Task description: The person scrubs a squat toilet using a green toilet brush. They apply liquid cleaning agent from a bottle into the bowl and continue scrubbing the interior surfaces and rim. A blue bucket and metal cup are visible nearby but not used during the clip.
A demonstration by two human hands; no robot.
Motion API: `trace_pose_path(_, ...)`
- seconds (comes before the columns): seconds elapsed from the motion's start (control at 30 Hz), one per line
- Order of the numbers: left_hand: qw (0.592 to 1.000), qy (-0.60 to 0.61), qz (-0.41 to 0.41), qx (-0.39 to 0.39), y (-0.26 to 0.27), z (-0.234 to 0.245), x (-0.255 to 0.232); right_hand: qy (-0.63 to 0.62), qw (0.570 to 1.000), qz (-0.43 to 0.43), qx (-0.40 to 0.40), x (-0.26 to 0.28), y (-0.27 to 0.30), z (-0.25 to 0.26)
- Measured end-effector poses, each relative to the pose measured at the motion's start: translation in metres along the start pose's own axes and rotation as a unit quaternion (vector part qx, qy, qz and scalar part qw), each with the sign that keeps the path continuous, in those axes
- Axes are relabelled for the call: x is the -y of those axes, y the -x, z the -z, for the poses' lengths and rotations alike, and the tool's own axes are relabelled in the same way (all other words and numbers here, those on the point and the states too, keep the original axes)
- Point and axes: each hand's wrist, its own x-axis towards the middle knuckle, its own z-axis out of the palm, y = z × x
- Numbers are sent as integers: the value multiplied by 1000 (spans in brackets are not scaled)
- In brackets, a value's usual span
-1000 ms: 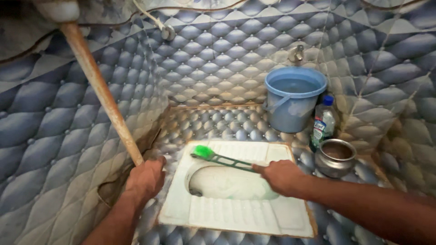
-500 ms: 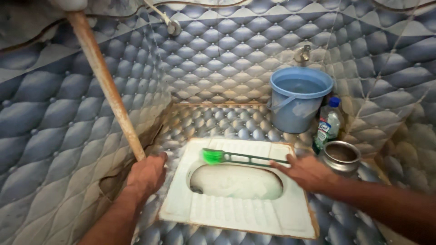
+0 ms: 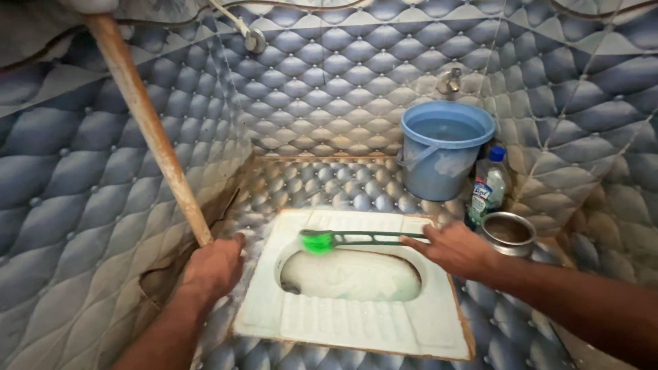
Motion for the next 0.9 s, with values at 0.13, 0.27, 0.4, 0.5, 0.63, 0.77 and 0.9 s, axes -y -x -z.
trace_pose_path(0.13,1000,10,-12,-22,-5,0,1,30,997,-27,60,-13,28,-2)
trace_pose_path(0.27,999,16,-3,-30,-8,0,3,14,999,-7,43,-6,10,2)
trace_pose_path(0.4,999,21,-14,-36,-7,1,1,1,1000,9,-24,25,-26,4)
trace_pose_path(0.5,1000,16,-7,-19,-8,-2,-5,-12,997,7,-71,13,-18,1)
trace_pose_path(0.63,999,21,-3,-25,-6,1,-1,7,999,-16,36,-13,18,1)
trace_pose_path(0.77,1000,18,0,-24,-5,3,3,17,994,-44,102,-17,29,5)
trace_pose_path(0.9,1000,16,5,-18,-3,3,5,3,999,-20,36,-3,-1,7)
